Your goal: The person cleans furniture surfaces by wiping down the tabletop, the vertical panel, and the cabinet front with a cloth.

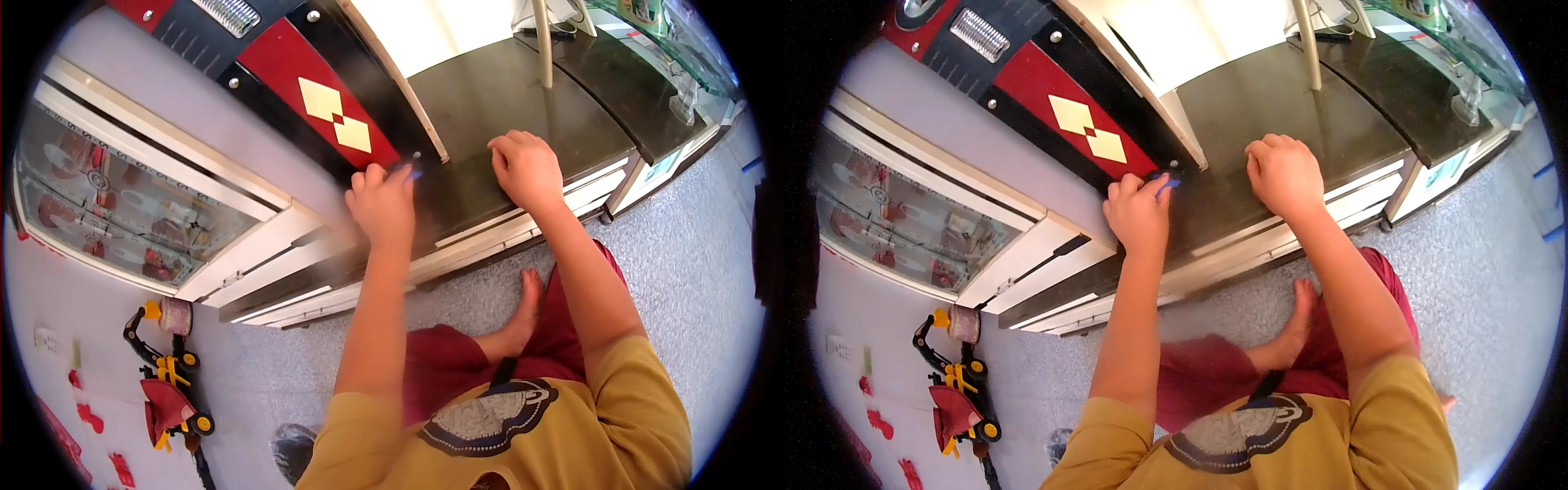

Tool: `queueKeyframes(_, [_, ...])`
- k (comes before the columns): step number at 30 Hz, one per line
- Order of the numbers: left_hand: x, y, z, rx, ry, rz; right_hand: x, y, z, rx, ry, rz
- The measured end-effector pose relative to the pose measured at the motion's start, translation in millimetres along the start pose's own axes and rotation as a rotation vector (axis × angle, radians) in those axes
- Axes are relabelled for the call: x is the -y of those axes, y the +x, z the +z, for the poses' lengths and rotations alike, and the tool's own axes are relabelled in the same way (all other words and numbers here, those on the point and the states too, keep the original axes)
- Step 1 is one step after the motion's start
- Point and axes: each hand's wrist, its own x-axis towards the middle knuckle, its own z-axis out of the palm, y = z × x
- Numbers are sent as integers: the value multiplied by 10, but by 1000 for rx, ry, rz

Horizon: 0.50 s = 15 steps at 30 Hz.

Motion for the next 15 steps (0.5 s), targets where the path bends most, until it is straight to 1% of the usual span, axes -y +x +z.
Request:
queueKeyframes(2, [20, 20, -42, 41, 16, 16, 37, -7, 3, 11, 9, 8])
queueKeyframes(5, [86, 63, -125, 182, -46, -29, 42, 10, -16, 16, 30, 16])
queueKeyframes(8, [134, -2, -216, 234, -488, -272, 21, -18, -19, 10, 47, 1])
queueKeyframes(10, [51, -62, -326, 172, -766, -454, 68, 3, -43, 1, 73, -31])
queueKeyframes(12, [-21, -130, -298, 110, -1084, -606, 164, 35, -133, 28, 230, -63])
queueKeyframes(13, [-96, -129, -282, 96, -1215, -632, 237, 46, -174, 43, 306, -81])
queueKeyframes(14, [-188, -140, -264, 81, -1345, -659, 384, 17, -173, 92, 581, 57])
queueKeyframes(15, [-278, -182, -240, 69, -1475, -690, 536, -31, -144, 176, 710, 114])
